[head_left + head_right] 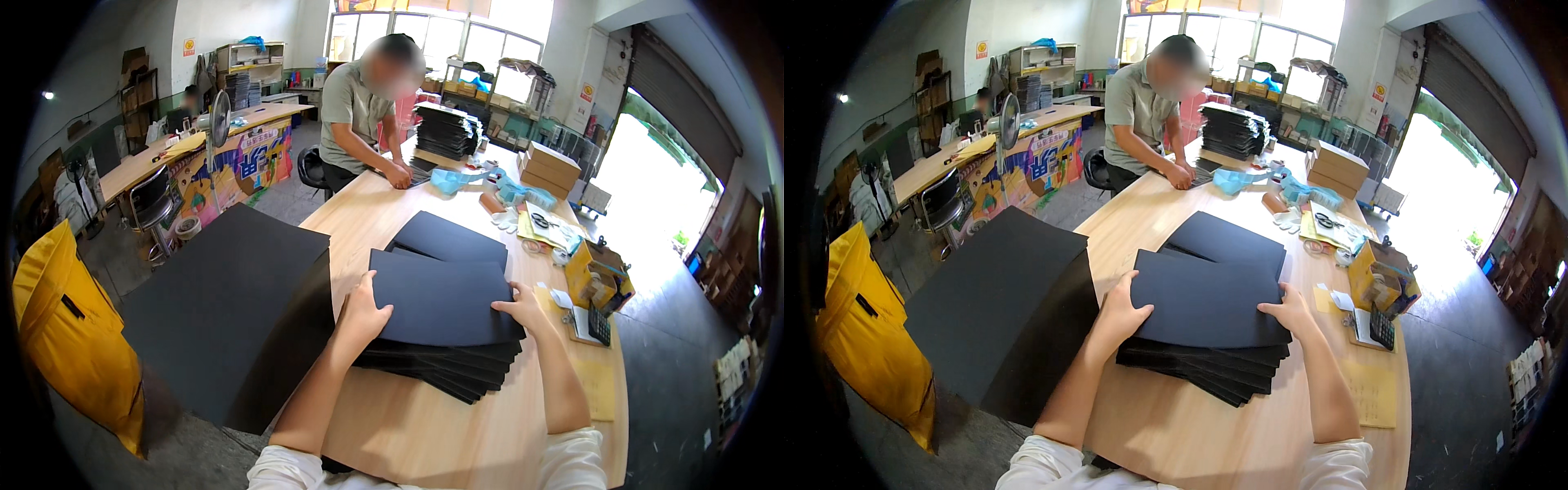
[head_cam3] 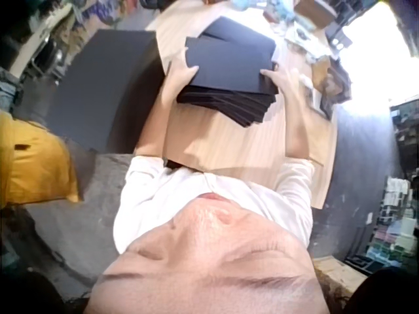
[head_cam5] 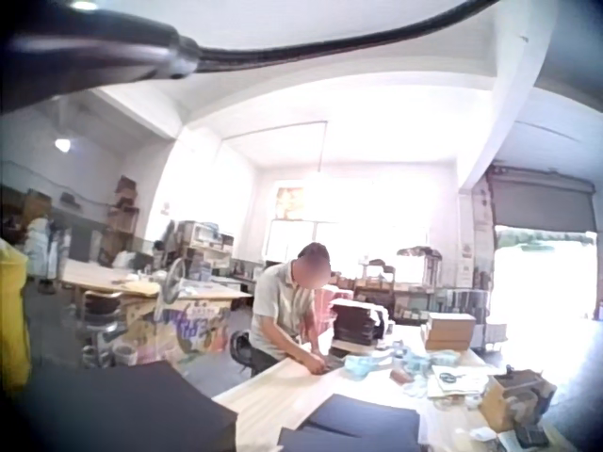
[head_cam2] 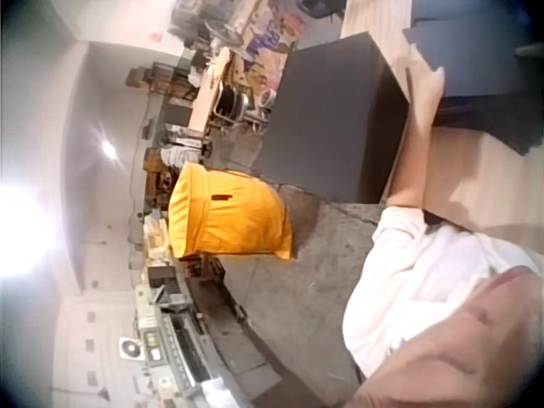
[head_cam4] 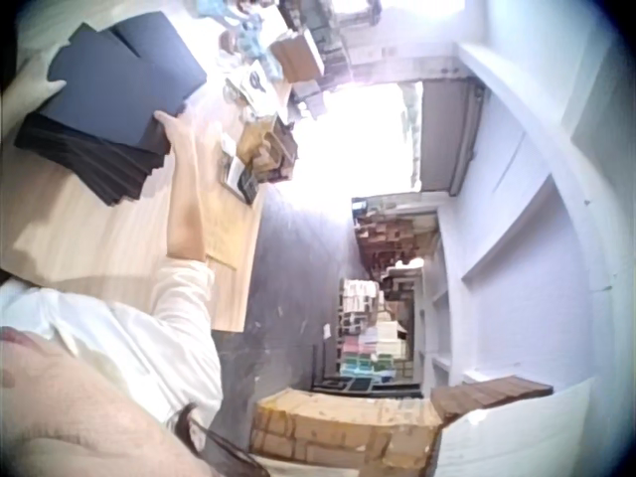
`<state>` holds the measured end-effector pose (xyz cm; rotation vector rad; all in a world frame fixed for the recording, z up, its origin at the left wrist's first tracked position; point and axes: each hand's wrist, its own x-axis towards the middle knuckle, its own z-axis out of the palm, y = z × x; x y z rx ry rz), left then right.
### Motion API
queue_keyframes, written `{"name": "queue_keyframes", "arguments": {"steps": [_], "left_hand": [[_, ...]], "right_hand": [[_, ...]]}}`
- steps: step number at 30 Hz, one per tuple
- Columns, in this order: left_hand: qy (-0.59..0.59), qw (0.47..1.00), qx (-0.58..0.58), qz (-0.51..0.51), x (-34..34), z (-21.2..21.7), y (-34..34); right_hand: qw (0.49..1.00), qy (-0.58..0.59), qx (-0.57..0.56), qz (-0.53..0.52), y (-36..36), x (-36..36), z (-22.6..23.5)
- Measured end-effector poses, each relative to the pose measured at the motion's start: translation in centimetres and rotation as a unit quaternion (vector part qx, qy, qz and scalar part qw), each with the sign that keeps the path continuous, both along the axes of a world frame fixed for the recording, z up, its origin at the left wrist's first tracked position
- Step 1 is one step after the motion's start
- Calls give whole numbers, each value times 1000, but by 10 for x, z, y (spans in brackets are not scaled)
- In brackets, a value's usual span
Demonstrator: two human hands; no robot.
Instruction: The person repeatedly picks up a single black rectangular sheet from a pile on a wooden table and places it onto a growing stack. The person aligns the sheets by hand to maintain a neat pile.
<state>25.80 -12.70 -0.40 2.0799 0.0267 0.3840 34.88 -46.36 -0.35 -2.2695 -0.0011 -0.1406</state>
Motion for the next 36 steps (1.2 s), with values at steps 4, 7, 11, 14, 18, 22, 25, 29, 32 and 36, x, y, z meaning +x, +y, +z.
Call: {"name": "queue_keyframes", "arguments": {"steps": [4,7,11,14,18,22,25,29,32,36], "left_hand": [[-1,1000,8,2,3,-2,-4],[9,996,87,11,6,-9,-7],[18,984,167,61,16,-4,-1],[-63,969,198,131,50,-39,16],[18,998,37,52,67,-52,14],[17,997,47,52,64,-52,5],[18,997,55,52,62,-47,2],[-59,990,82,94,46,-49,2],[-204,964,132,109,-5,-21,-7],[-356,915,187,-41,-118,24,-7]], "right_hand": [[998,10,-55,31,-9,2,5],[993,53,-91,58,-19,9,-10],[995,82,-11,63,-27,7,-13],[996,64,-25,64,-23,13,-19],[996,64,-5,64,-25,10,-19],[997,52,22,60,-24,6,-19],[998,26,-7,53,-27,7,-22],[978,2,-209,15,0,-12,12],[925,-16,-375,-54,27,-26,41],[936,-121,-328,-48,73,-63,81]]}}
